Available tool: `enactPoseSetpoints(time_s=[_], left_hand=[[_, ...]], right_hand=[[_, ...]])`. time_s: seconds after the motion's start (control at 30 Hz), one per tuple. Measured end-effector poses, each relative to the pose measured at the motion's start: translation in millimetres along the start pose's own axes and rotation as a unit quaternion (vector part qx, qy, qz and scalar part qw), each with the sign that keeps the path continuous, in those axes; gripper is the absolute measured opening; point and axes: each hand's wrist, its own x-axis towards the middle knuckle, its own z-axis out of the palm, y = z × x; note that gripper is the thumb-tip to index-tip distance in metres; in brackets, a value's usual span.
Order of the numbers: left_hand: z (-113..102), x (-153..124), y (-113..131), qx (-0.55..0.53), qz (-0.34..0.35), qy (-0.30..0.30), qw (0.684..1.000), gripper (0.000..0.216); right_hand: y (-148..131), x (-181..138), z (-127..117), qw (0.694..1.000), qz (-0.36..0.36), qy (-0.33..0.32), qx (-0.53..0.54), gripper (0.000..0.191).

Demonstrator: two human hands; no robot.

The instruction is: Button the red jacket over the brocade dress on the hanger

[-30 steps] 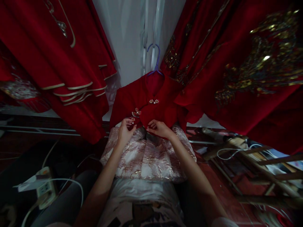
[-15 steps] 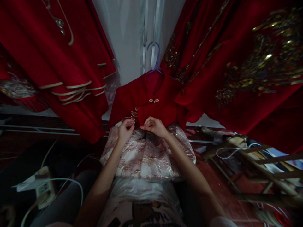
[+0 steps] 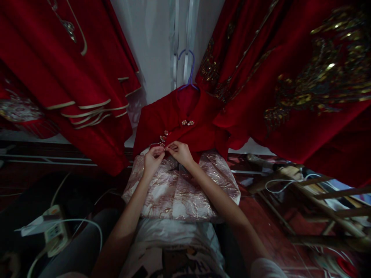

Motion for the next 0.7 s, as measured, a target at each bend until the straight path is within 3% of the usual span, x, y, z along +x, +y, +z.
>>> enactPoseSetpoints(time_s=[0.43,0.57,0.7], left_hand=[[0,2,-3,-0.002,-0.052,0.016,0.998,0.025],[-2,2,-8,0.018,-0.035,-0.002,0.999,0.02],[0,0,-10,0.021,0.013,-0.008,1.0,0.022]], right_hand=[[4,-3,5,0.997,-0.033,0.007,-0.075,0.006],[2,-2,4,0.994,-0.045,-0.002,-0.102,0.005],[2,-12,-8,0.996,-0.03,-0.066,-0.055,0.014]])
